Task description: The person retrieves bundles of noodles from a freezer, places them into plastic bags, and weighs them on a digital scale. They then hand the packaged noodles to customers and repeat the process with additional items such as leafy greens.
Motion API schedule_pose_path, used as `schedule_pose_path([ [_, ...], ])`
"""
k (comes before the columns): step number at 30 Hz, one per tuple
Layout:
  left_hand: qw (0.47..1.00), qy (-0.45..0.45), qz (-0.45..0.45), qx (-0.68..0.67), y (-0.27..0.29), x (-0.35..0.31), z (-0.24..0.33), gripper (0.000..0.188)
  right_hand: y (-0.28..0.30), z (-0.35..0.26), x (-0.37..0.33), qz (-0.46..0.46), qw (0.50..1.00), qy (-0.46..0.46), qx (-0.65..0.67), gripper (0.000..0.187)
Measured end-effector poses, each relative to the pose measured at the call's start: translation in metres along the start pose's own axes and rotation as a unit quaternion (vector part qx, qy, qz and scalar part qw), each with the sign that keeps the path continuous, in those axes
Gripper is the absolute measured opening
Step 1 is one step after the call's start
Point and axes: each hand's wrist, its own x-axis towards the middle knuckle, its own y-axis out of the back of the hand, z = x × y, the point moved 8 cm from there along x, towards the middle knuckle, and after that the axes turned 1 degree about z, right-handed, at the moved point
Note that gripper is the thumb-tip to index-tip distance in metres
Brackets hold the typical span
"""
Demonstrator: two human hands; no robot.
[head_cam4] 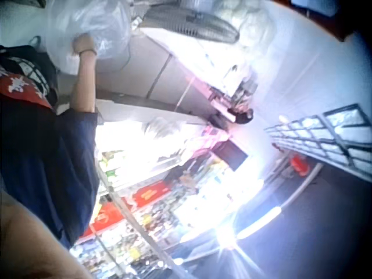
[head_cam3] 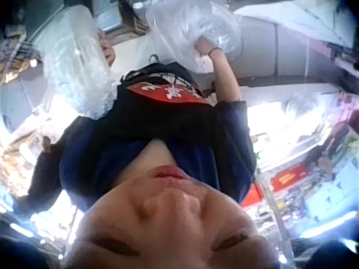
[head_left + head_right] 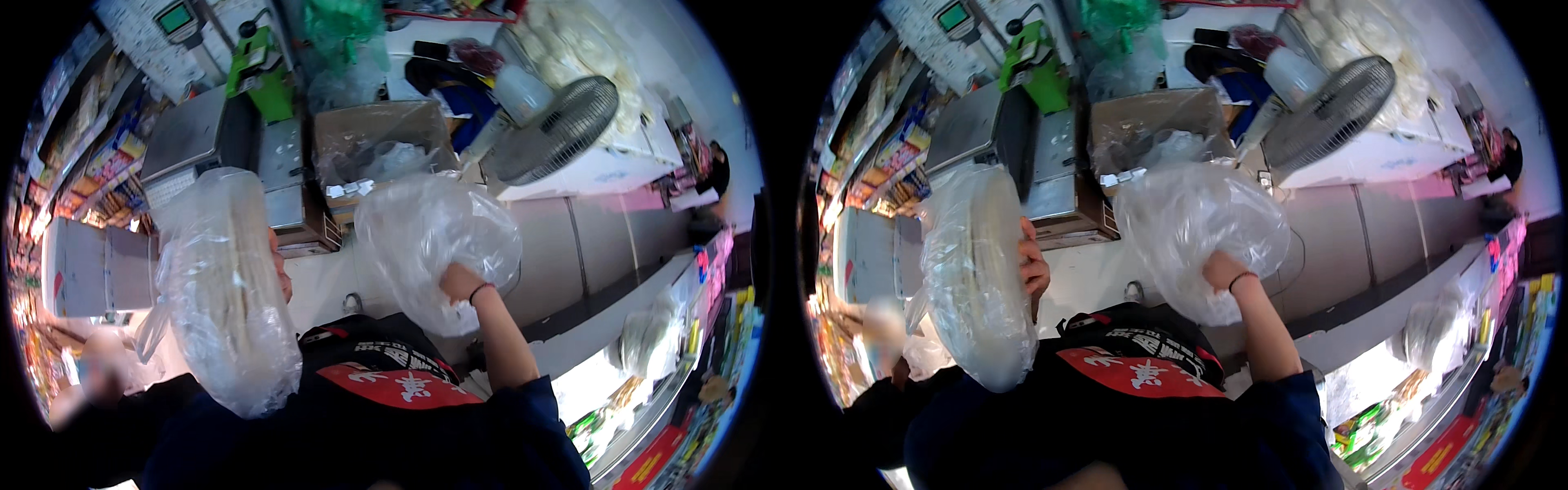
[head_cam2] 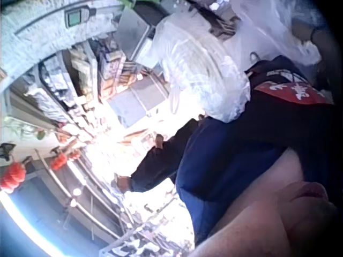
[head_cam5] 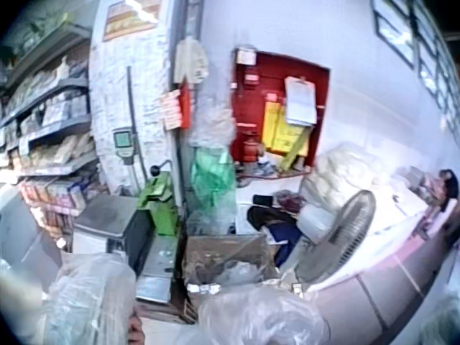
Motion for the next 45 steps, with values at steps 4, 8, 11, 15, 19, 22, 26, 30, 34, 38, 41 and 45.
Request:
schedule_pose_path([
  [4, 0.993, -0.041, 0.084, 0.072, -0.007, -0.048, 0.053, 0.094, 0.093, 0.075, 0.032, 0.067, 0.865, -0.308, 0.391, 0.037],
  [8, 0.985, -0.141, 0.073, 0.072, -0.029, -0.083, 0.076, 0.094, 0.147, 0.114, 0.096, 0.083, 0.905, -0.314, 0.276, 0.033],
  [11, 0.968, -0.193, 0.132, 0.089, -0.032, -0.113, 0.091, 0.094, 0.147, 0.162, 0.142, -0.052, 0.951, -0.272, 0.139, 0.032],
  [15, 0.943, -0.281, 0.133, 0.119, -0.033, -0.151, 0.101, 0.076, 0.172, 0.208, 0.195, -0.129, 0.934, -0.323, 0.076, 0.029],
  [19, 0.920, -0.363, 0.092, 0.115, -0.035, -0.161, 0.102, 0.077, 0.205, 0.259, 0.235, -0.024, 0.886, -0.461, 0.046, 0.025],
  [22, 0.890, -0.421, 0.107, 0.140, -0.039, -0.159, 0.097, 0.073, 0.186, 0.276, 0.274, -0.023, 0.908, -0.417, 0.037, 0.039],
  [26, 0.852, -0.482, 0.111, 0.169, -0.031, -0.156, 0.094, 0.074, 0.198, 0.192, 0.316, -0.036, 0.944, -0.323, -0.063, 0.073],
  [30, 0.772, -0.570, 0.179, 0.218, -0.017, -0.150, 0.104, 0.077, 0.264, -0.036, 0.290, -0.122, 0.699, 0.176, 0.682, 0.088],
  [34, 0.533, -0.626, 0.498, 0.277, 0.003, -0.205, 0.112, 0.081, 0.302, -0.145, 0.233, -0.196, 0.494, 0.236, 0.814, 0.083],
  [38, 0.512, -0.453, 0.614, 0.394, -0.040, -0.140, 0.110, 0.097, 0.302, -0.114, 0.254, -0.194, 0.504, 0.128, 0.832, 0.067],
  [41, 0.519, -0.362, 0.647, 0.426, -0.045, -0.124, 0.104, 0.096, 0.301, -0.105, 0.245, -0.172, 0.507, 0.125, 0.835, 0.062],
  [45, 0.472, -0.343, 0.682, 0.441, -0.050, -0.105, 0.102, 0.091, 0.311, -0.109, 0.226, -0.069, 0.655, 0.154, 0.736, 0.061],
])
